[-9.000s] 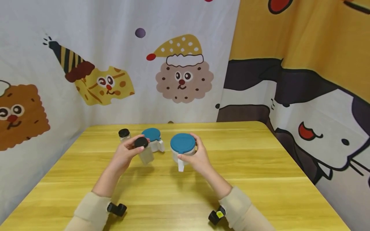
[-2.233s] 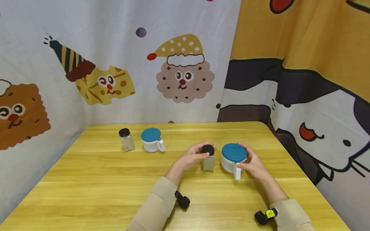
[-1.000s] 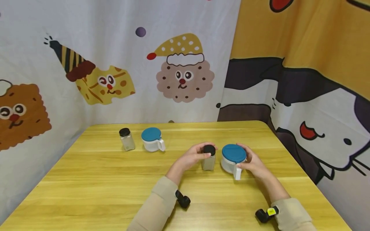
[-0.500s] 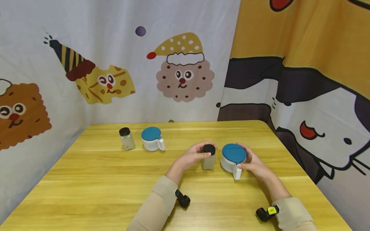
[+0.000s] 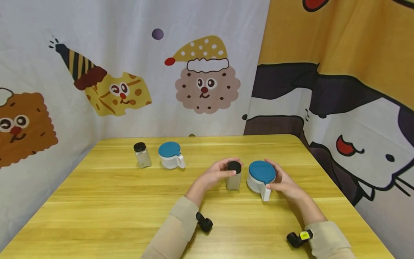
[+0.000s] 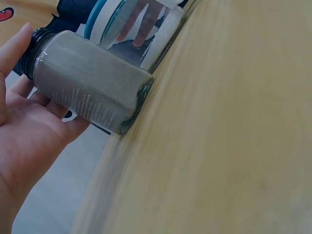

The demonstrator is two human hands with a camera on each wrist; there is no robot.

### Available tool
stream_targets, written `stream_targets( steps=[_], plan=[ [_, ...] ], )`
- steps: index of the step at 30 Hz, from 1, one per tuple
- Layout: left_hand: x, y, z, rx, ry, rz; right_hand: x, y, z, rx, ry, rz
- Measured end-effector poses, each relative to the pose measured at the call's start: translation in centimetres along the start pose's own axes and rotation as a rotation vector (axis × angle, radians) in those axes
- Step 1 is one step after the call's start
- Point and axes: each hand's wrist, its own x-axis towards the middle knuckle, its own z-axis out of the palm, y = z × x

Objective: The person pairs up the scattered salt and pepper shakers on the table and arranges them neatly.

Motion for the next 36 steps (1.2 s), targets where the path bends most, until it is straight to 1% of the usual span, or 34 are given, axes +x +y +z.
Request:
stream_targets(
  steps=[7, 13, 16, 20, 24, 28, 32, 36],
  plan=[
    [-0.1, 0.3, 0.0, 0.017, 0.014, 0.01, 0.0, -0.1, 0.1, -0.013, 0.009, -0.011],
    [0.0, 0.6, 0.0, 0.029, -0.006, 0.004, 0.1, -0.3, 0.3, -0.017, 0.036, -0.031],
    [-0.1, 0.7, -0.1, 0.05, -0.006, 0.003, 0.1, -0.3, 0.3, -0.01, 0.045, -0.061],
    [-0.5, 1.1, -0.2, 0.081, 0.022, -0.005, 0.2, -0.3, 0.2, -0.004, 0.039, -0.123],
    [-0.8, 1.4, -0.3, 0.11, 0.042, 0.007, 0.2, -0.3, 0.3, -0.011, 0.046, -0.161],
    [-1.1, 1.4, -0.6, 0.127, 0.055, 0.01, 0.2, -0.5, 0.5, -0.04, 0.069, -0.165],
    [-1.2, 1.5, -1.0, 0.141, 0.054, 0.031, 0.3, -0.9, 0.8, -0.048, 0.094, -0.177],
    [-1.4, 1.9, -1.2, 0.145, 0.041, 0.051, 0.4, -1.4, 1.0, -0.054, 0.107, -0.185]
  ],
)
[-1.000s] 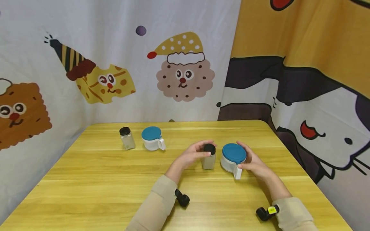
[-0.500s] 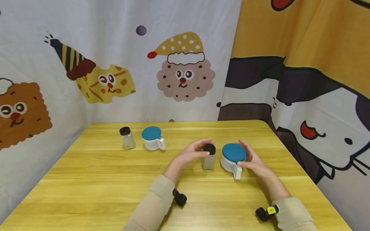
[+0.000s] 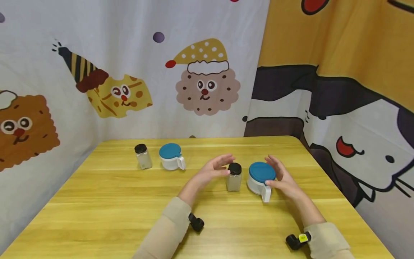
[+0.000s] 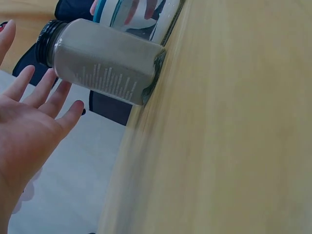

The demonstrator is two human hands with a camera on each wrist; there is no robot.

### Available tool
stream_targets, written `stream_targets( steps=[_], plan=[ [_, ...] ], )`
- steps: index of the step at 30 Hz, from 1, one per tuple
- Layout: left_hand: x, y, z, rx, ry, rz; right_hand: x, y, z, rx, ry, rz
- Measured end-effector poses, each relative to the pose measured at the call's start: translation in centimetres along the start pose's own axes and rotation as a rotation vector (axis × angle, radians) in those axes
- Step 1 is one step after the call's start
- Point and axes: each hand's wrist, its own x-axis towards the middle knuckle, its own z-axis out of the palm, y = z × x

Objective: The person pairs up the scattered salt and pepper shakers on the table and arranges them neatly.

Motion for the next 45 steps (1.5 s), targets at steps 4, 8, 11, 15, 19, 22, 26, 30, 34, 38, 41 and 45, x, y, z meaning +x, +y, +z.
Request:
stream_targets(
  steps=[4, 8, 11, 15, 19, 22, 26, 30, 34, 38, 41, 45],
  plan=[
    [-0.3, 0.4, -0.3, -0.01, -0.016, -0.004, 0.1, -0.2, 0.2, -0.011, 0.01, 0.009],
    [-0.5, 0.5, -0.8, -0.006, -0.026, 0.005, 0.1, -0.4, 0.3, -0.013, 0.031, 0.004],
    [-0.7, 0.6, -1.2, 0.001, -0.025, 0.016, 0.2, -0.5, 0.4, -0.018, 0.046, 0.005],
    [-1.3, 1.0, -1.8, 0.021, -0.02, 0.007, 0.3, -0.8, 0.7, -0.045, 0.066, 0.026],
    [-1.8, 1.4, -2.2, 0.038, -0.021, 0.001, 0.4, -1.2, 0.9, -0.068, 0.084, 0.045],
    [-2.0, 1.7, -2.5, 0.052, -0.027, 0.002, 0.5, -1.4, 1.2, -0.062, 0.086, 0.044],
    [-2.4, 2.0, -2.7, 0.065, -0.03, 0.016, 0.7, -1.6, 1.3, -0.05, 0.087, 0.029],
    [-2.9, 2.8, -2.9, 0.064, -0.039, 0.018, 0.9, -1.9, 1.4, -0.056, 0.098, 0.012],
    [-3.5, 3.8, -3.2, 0.074, -0.039, 0.016, 1.1, -2.3, 1.5, -0.059, 0.105, 0.002],
    [-3.8, 3.5, -3.7, 0.079, -0.018, 0.029, 1.2, -2.5, 1.5, -0.052, 0.112, -0.008],
    [-4.2, 4.2, -3.9, 0.081, -0.021, 0.037, 1.4, -2.6, 1.5, -0.048, 0.118, -0.016],
    [-5.0, 5.9, -3.8, 0.091, -0.019, 0.048, 1.6, -2.8, 1.6, -0.049, 0.128, -0.021]
  ],
)
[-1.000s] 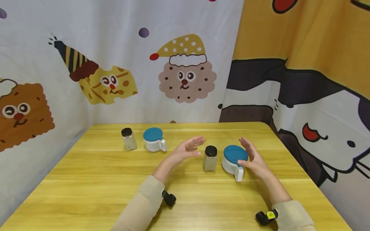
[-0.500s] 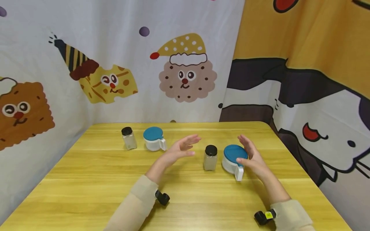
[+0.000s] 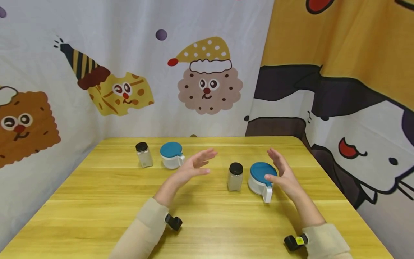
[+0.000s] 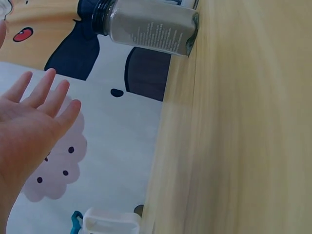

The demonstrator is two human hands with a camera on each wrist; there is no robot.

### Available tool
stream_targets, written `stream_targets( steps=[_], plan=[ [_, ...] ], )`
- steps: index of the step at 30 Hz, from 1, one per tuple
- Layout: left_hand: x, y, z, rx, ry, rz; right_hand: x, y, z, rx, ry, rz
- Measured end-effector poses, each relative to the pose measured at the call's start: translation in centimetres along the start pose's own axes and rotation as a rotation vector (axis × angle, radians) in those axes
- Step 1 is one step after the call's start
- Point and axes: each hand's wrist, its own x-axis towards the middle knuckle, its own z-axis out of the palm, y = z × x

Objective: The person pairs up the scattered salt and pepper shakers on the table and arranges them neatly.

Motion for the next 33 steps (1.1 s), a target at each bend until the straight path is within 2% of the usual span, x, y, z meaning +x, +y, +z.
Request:
stream_targets(
  steps=[5, 15, 26, 33],
  plan=[
    [-0.8, 1.3, -0.3, 0.012, 0.017, 0.01, 0.4, -0.3, 0.3, 0.015, 0.004, -0.02],
    [-1.6, -0.6, -2.6, 0.026, 0.049, 0.042, 1.2, -0.8, 0.9, 0.016, 0.01, -0.023],
    [-3.2, 0.2, -4.4, 0.06, 0.125, 0.107, 2.0, -1.9, 1.7, 0.041, 0.021, -0.071],
    [-4.6, 0.9, -6.0, 0.059, 0.173, 0.131, 2.9, -2.6, 2.8, 0.088, 0.02, -0.092]
  ],
)
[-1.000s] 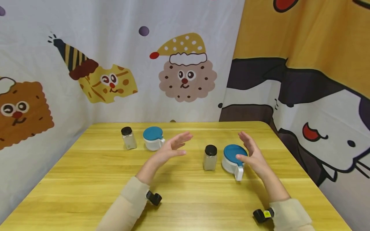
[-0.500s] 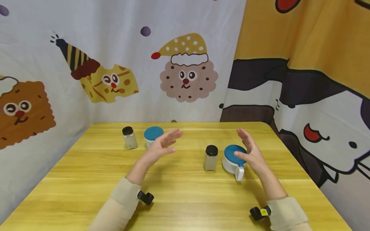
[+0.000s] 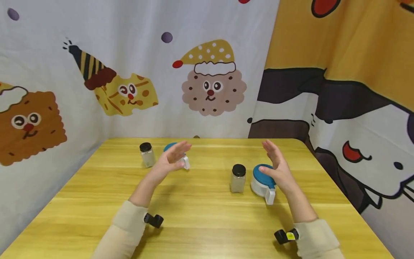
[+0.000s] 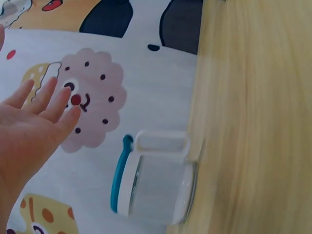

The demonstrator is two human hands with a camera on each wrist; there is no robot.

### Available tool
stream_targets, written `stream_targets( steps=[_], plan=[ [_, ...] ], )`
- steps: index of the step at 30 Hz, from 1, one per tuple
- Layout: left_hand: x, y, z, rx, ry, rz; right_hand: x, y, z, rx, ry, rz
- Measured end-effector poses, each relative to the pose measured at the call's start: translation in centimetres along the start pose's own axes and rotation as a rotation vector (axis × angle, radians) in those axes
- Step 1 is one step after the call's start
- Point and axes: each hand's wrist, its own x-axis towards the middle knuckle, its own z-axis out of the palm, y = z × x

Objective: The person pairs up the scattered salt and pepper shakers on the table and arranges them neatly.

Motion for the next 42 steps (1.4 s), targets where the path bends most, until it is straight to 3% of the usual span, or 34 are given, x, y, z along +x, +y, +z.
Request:
stream_targets(
  steps=[7, 14, 27, 42],
  plan=[
    [-0.7, 0.6, -1.5, 0.025, 0.059, -0.025, 0.4, -0.2, 1.0, -0.017, 0.016, 0.015],
    [-0.9, 1.3, -2.6, 0.053, 0.105, -0.03, 0.7, -0.2, 1.9, 0.035, 0.003, -0.016],
    [-1.5, 2.5, -4.5, 0.089, 0.191, 0.002, 1.8, -0.4, 3.8, 0.048, -0.026, -0.015],
    [-2.1, 3.0, -5.9, 0.175, 0.299, -0.062, 3.1, -0.6, 6.2, 0.022, -0.039, -0.002]
  ],
)
